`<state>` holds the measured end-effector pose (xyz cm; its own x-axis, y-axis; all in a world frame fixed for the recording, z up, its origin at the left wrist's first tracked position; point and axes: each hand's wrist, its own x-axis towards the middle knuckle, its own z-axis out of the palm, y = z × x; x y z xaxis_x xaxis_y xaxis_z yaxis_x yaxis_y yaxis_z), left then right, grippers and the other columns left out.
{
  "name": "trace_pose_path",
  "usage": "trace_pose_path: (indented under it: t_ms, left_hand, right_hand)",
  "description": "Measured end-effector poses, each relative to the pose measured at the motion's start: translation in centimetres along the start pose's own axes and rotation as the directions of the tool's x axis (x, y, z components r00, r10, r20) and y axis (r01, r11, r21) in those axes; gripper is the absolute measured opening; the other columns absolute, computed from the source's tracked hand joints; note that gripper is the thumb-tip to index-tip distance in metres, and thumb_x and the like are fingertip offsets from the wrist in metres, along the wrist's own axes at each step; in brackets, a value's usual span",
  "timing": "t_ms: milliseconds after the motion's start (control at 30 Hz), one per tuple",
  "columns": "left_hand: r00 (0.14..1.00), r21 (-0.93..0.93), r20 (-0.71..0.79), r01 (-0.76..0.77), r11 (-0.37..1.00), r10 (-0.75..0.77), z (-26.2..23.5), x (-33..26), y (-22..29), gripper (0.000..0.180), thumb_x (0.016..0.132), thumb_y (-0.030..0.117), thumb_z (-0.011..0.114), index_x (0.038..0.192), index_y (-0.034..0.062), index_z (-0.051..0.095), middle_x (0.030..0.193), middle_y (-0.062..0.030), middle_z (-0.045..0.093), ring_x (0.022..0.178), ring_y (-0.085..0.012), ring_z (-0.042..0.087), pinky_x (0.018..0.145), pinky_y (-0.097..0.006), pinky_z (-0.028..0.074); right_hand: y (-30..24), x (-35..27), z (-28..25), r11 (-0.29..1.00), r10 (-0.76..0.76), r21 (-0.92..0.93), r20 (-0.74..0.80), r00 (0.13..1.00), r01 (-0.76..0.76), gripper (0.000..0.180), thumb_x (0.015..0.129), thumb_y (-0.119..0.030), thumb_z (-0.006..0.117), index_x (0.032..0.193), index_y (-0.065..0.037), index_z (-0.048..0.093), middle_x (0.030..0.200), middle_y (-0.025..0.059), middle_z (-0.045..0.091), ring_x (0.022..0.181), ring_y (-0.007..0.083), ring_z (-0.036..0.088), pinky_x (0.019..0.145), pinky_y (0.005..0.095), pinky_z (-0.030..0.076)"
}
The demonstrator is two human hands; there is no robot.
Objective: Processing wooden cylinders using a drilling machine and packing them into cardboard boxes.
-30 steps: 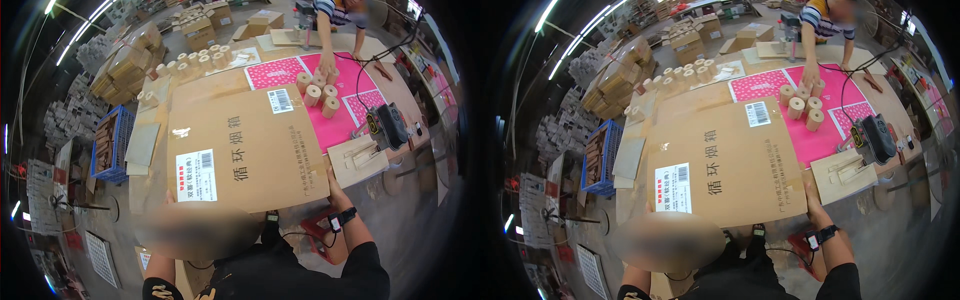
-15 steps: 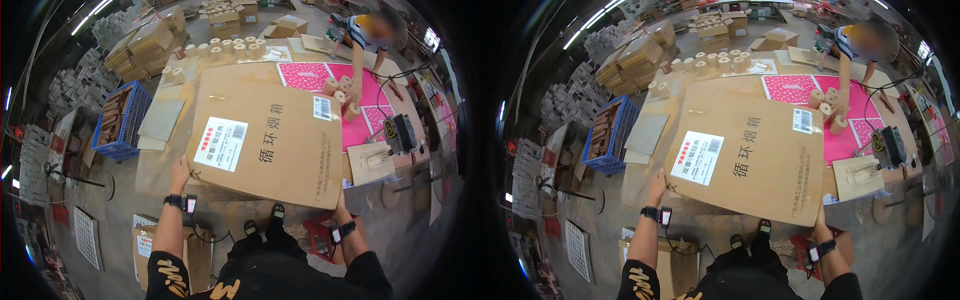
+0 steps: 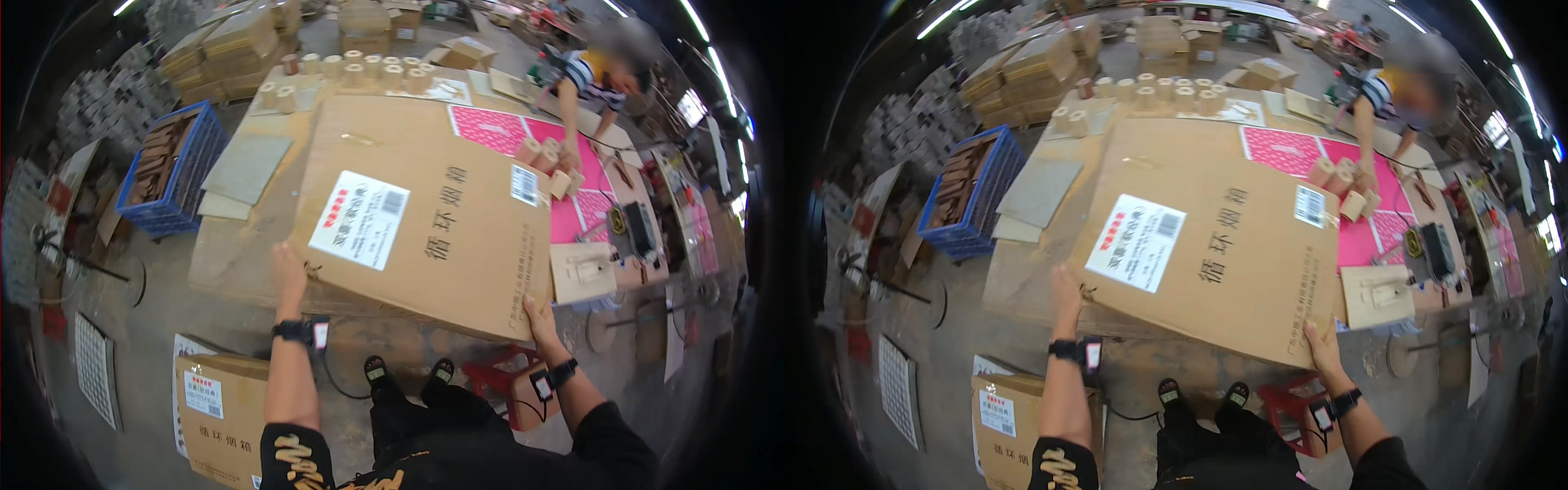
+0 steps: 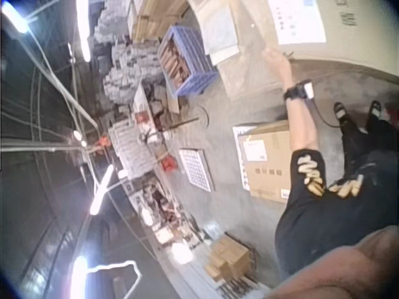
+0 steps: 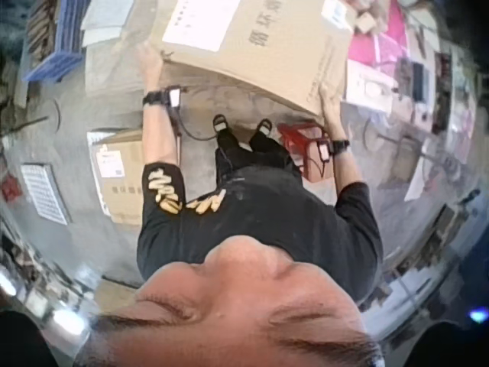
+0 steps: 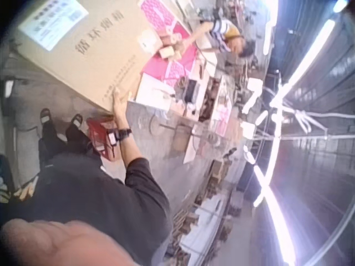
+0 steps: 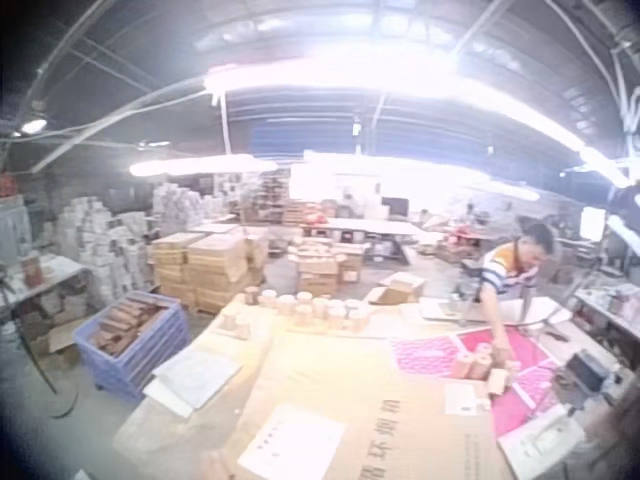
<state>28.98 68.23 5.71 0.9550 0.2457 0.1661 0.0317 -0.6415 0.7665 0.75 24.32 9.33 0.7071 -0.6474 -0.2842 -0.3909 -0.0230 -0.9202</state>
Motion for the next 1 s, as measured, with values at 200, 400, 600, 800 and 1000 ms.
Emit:
trace_pose_path:
  t_ms: [200, 400, 600, 800, 1000]
  left_hand:
    - [0.992, 0.079, -0.024, 0.125, 0.989, -0.123, -5.6, -13.0, 1.5, 0.038, 0.104, 0.028, 0.036, 0.104, -0.0056, 0.054, 0.104, -0.0276, 0.058, 0.099, -0.0428, 0.055, 0.087, -0.048, 0.042]
    - [0.990, 0.044, -0.089, 0.110, 0.993, -0.106, -7.0, -18.9, 1.3, 0.034, 0.102, 0.027, 0.039, 0.106, -0.0039, 0.054, 0.099, -0.0241, 0.060, 0.089, -0.0402, 0.055, 0.084, -0.044, 0.044]
    - [0.990, 0.300, 0.067, 0.097, 0.949, -0.122, -6.5, -15.5, -0.6, 0.039, 0.101, 0.030, 0.040, 0.114, -0.0051, 0.052, 0.105, -0.0257, 0.060, 0.094, -0.0409, 0.056, 0.087, -0.044, 0.044]
    - [0.994, 0.673, 0.066, -0.105, 0.732, 0.082, -5.4, -14.0, 6.2, 0.050, 0.096, 0.031, 0.052, 0.132, -0.0033, 0.048, 0.126, -0.0269, 0.053, 0.117, -0.0437, 0.049, 0.098, -0.050, 0.041]
    - [0.715, 0.310, 0.453, -0.686, 0.658, 0.532, 2.7, -20.0, 20.9, 0.056, 0.088, 0.025, 0.064, 0.135, -0.0004, 0.047, 0.136, -0.0297, 0.044, 0.128, -0.0480, 0.037, 0.106, -0.055, 0.032]
  right_hand:
    - [-3.1, 2.7, -4.1, 0.996, 0.074, 0.042, 0.137, 0.988, -0.081, 0.077, 0.092, -0.029, 0.068, 0.150, -0.003, 0.024, 0.128, 0.0158, 0.056, 0.113, 0.0200, 0.058, 0.094, 0.0334, 0.049]
    - [-3.4, 4.7, -6.3, 0.995, 0.053, 0.063, 0.301, 0.952, -0.076, 0.078, 0.088, -0.030, 0.072, 0.148, -0.003, 0.030, 0.123, 0.0186, 0.061, 0.113, 0.0217, 0.060, 0.094, 0.0355, 0.050]
    - [-2.0, 5.0, -7.8, 0.924, -0.080, -0.355, 0.177, 0.981, 0.140, 0.076, 0.095, -0.051, 0.057, 0.149, -0.005, 0.030, 0.139, 0.0264, 0.050, 0.127, 0.0353, 0.050, 0.106, 0.0369, 0.040]
    - [5.8, -0.2, -14.3, 0.974, -0.016, -0.227, -0.043, 0.999, 0.006, 0.056, 0.097, -0.049, 0.050, 0.140, -0.013, 0.048, 0.115, 0.0196, 0.067, 0.107, 0.0304, 0.064, 0.093, 0.0376, 0.048]
    - [14.2, -2.4, -27.2, 0.981, 0.163, -0.018, -0.472, 0.867, -0.195, 0.041, 0.089, -0.034, 0.067, 0.119, -0.007, 0.065, 0.084, 0.0134, 0.071, 0.071, 0.0181, 0.070, 0.070, 0.0340, 0.054]
